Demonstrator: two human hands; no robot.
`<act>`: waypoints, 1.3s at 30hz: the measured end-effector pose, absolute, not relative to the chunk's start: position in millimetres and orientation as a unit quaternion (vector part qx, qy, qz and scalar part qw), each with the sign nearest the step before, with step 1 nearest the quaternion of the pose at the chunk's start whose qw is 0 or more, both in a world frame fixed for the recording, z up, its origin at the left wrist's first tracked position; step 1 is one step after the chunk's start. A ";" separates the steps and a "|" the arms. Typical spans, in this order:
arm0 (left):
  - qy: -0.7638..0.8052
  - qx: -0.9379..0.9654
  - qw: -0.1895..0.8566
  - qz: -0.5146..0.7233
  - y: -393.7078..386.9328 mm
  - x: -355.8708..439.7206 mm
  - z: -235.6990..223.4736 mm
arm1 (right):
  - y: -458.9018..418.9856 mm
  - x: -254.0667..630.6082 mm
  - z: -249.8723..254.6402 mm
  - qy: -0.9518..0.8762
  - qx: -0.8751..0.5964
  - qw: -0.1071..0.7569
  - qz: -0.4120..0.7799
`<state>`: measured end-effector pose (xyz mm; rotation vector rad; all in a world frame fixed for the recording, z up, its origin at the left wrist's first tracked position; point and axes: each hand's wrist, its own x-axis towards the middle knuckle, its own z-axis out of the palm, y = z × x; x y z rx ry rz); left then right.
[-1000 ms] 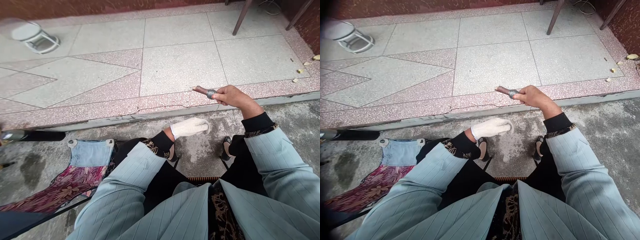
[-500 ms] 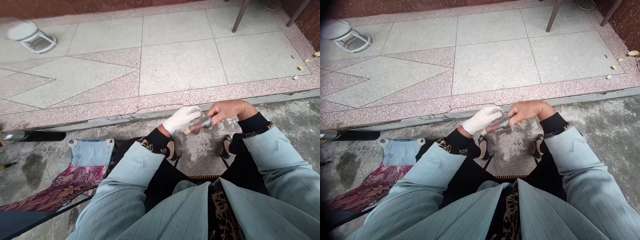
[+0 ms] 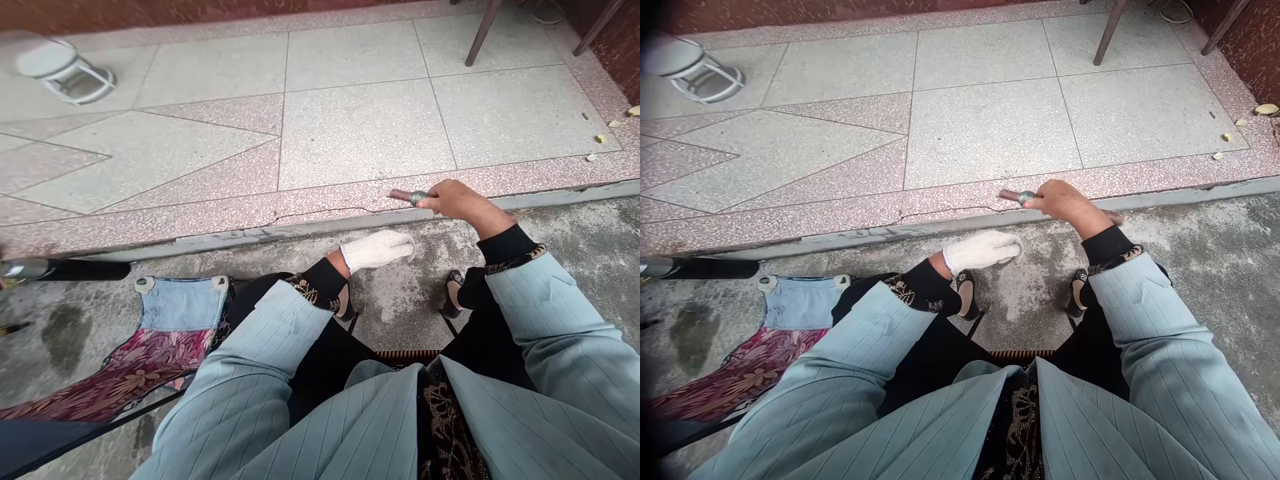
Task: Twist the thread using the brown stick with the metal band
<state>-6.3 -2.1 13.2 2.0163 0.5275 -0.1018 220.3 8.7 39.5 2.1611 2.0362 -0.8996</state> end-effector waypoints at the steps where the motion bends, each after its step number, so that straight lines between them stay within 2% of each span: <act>1: 0.219 0.839 0.496 -0.045 -1.6 -6.5 13.8 | 10.2 219.1 36.1 0.668 0.689 0.058 -0.277; 5: 0.252 0.851 0.460 -0.022 4.9 -11.2 13.5 | 7.9 212.9 28.3 0.701 0.650 0.135 -0.260; 7: 0.274 0.856 0.439 0.000 9.3 -14.7 13.6 | 3.1 209.8 28.6 0.713 0.618 0.155 -0.292; 11: 0.275 0.853 0.441 0.037 15.4 -18.9 15.3 | -6.8 207.8 36.5 0.707 0.460 0.157 -0.513; 14: 0.279 0.836 0.468 0.060 15.9 -18.1 15.3 | -9.8 213.4 48.6 0.680 0.377 0.076 -0.625; 18: 0.309 0.784 0.534 0.078 10.4 -13.6 13.9 | -9.1 228.0 63.6 0.678 0.463 -0.091 -0.563; 22: 0.282 0.774 0.565 0.044 3.5 -10.1 9.8 | -9.2 234.5 64.5 0.661 0.529 -0.141 -0.512; 26: 0.281 0.786 0.550 0.015 0.3 -8.9 6.1 | -8.4 227.7 59.0 0.633 0.577 -0.154 -0.492; 29: 0.268 0.798 0.539 -0.017 -1.4 -7.8 8.1 | -3.1 220.2 51.8 0.630 0.640 -0.119 -0.424; 33: 0.262 0.820 0.507 -0.023 -1.3 -7.2 13.7 | 6.2 211.7 38.9 0.658 0.704 0.041 -0.264; 39: 0.259 0.842 0.472 0.025 2.5 -9.7 15.6 | 3.1 205.2 37.0 0.701 0.628 0.218 -0.257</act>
